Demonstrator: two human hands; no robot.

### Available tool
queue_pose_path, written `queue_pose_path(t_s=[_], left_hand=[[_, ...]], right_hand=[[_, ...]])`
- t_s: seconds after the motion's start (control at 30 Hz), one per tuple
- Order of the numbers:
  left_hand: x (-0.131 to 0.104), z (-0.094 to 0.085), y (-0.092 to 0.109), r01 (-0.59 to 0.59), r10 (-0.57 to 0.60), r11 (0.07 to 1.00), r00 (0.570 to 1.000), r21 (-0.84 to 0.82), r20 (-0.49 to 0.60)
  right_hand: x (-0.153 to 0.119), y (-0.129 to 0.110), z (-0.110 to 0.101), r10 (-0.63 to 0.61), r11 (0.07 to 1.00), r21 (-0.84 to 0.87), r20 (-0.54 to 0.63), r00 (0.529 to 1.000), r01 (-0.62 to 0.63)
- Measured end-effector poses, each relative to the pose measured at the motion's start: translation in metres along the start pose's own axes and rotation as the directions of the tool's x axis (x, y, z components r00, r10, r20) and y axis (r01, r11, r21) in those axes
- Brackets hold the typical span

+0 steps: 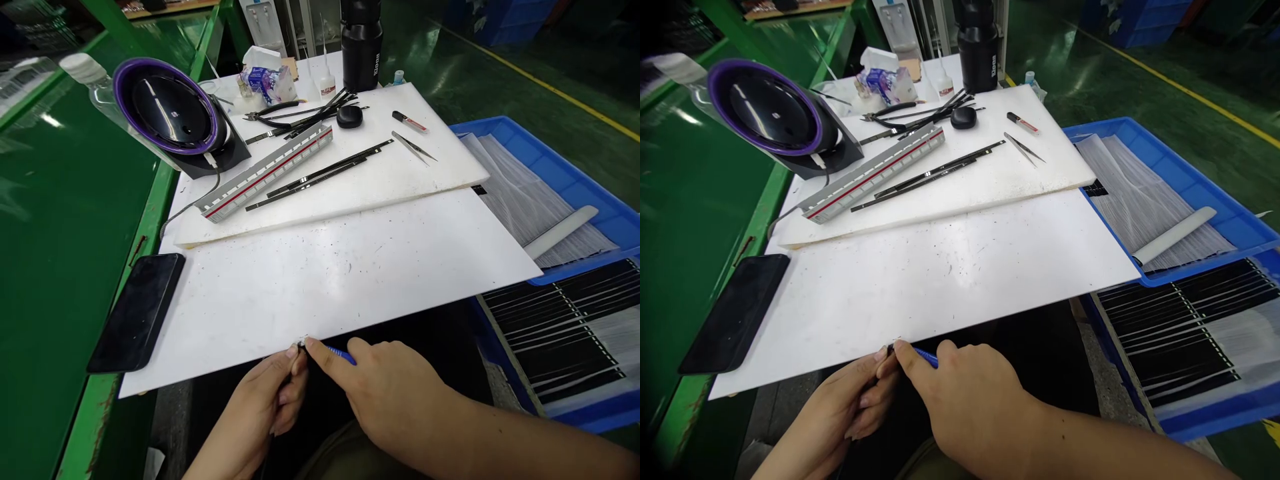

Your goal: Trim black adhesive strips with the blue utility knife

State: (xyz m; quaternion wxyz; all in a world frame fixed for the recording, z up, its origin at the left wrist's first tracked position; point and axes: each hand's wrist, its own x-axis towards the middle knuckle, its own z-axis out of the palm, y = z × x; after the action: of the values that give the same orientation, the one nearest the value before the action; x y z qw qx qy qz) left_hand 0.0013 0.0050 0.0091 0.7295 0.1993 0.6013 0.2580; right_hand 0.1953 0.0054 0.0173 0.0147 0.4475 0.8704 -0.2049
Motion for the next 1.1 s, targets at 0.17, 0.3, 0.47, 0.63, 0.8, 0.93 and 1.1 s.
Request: queue_pose_path(t_s=[0.17, 0.3, 0.47, 0.63, 0.8, 0.93, 1.1], left_hand=[[0.0005, -0.0054, -0.0018, 0.008, -0.008, 1.000, 1.000, -0.003, 0.015], [0.0026, -0.0073, -0.0024, 0.027, -0.027, 1.000, 0.999, -0.015, 0.042], [0.0039, -0.0055, -0.0069, 0.000, 0.000, 0.999, 1.000, -0.053, 0.001], [0.0032, -0.0023, -0.0085, 0.000, -0.001, 0.999, 1.000, -0.044, -0.030], [0.0021, 0.0004, -0.0062, 0.018, -0.019, 0.999, 0.999, -0.042, -0.044], [0.0021, -0.0012, -0.0064, 0.034, -0.036, 0.998, 0.998, -0.046, -0.045], [0.0030, -0.0081, -0.0068, 0.035, -0.035, 0.998, 0.999, -0.057, -0.002]], right_hand=[[-0.0005, -0.0015, 0.0041, -0.004, 1.000, -0.013, -0.001, 1.000, 0.004], [-0.0003, 0.0009, 0.0066, 0.014, 0.996, 0.084, 0.007, 1.000, -0.014], [-0.0011, 0.0021, 0.0062, 0.006, 0.990, 0.138, 0.017, 1.000, -0.008], [-0.0018, -0.0012, 0.0065, 0.022, 0.992, 0.122, 0.017, 1.000, -0.024], [-0.0003, -0.0021, 0.0067, 0.011, 0.994, 0.108, 0.031, 0.999, -0.014], [0.0005, -0.0041, 0.0055, -0.004, 0.998, 0.060, 0.065, 0.998, 0.000], [-0.0002, -0.0063, 0.0078, 0.000, 1.000, 0.030, 0.031, 1.000, -0.001]])
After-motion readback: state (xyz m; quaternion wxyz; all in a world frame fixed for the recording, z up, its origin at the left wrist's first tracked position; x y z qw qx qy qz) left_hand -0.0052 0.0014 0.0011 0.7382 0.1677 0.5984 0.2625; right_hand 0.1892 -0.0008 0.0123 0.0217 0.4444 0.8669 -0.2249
